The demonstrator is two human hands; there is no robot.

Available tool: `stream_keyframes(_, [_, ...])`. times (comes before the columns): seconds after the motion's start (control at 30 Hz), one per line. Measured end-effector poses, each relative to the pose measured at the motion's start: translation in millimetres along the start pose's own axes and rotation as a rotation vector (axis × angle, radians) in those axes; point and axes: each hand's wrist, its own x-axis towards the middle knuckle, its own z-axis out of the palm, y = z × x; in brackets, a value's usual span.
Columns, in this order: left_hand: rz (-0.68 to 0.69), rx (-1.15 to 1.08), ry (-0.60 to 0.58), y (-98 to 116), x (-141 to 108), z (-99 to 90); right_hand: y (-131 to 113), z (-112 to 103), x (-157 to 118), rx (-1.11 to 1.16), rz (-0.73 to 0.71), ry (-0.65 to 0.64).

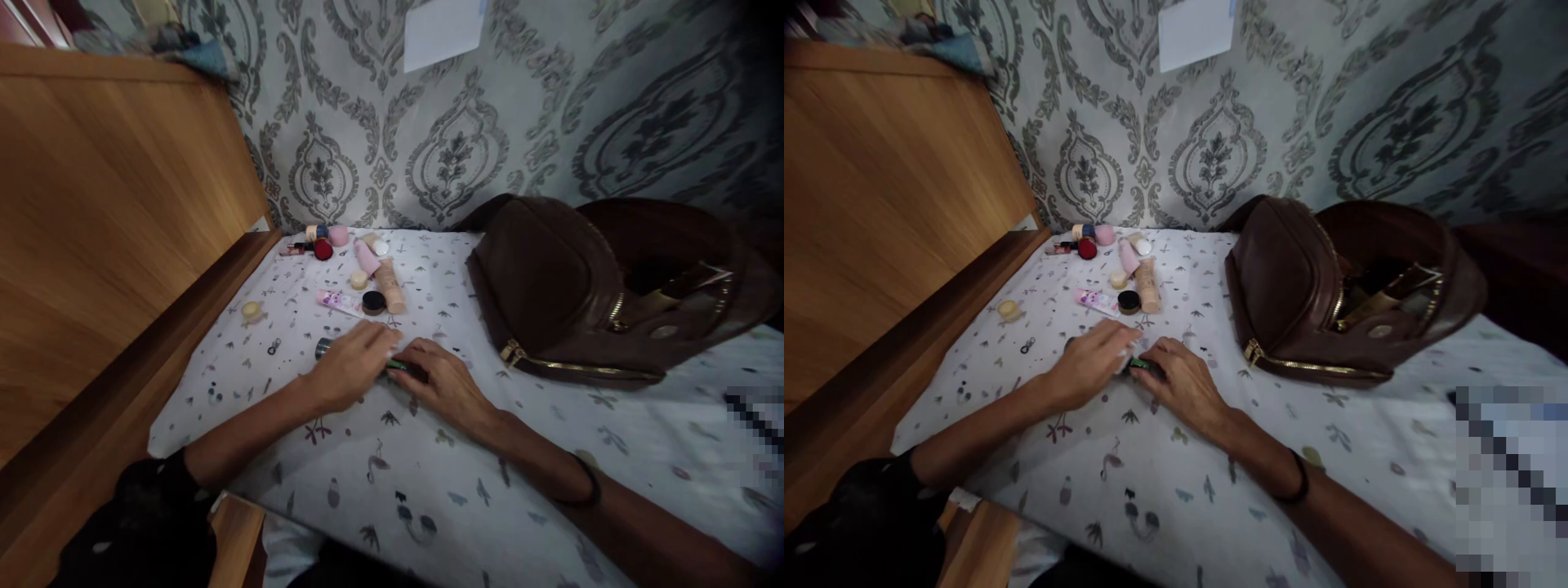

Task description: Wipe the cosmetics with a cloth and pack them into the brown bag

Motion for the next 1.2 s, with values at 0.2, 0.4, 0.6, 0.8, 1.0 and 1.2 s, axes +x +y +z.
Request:
stream_keyframes(0.2, [-0.019,0.121,-0.179,13.4,12.8,16.1,3.2,1.3,-0.9,-0.023,0.002,-0.009])
stream_keyframes(0.4, [-0.236,0.035,-0.139,-35.1,-15.6,-6.7,-3.7,-4.7,-0.1,0.065,0.000,-0.052])
stream_keyframes(0.6, [-0.359,-0.113,-0.111,-57.1,-34.1,-16.3,-8.3,-3.4,-1.6,-0.057,-0.005,-0.094])
stream_keyframes(0.8, [-0.462,-0.299,-0.007,-69.7,-34.6,-11.1,-10.8,-3.6,-3.7,0.040,-0.074,-0.096])
stream_keyframes(1.0, [-0.423,0.031,-0.132,-46.8,-19.3,-21.5,-11.1,-2.0,-7.4,0.075,-0.153,-0.071])
stream_keyframes(1.2, [-0.167,0.086,-0.191,7.8,2.9,-9.9,-10.5,1.2,-9.9,-0.072,-0.292,-0.012])
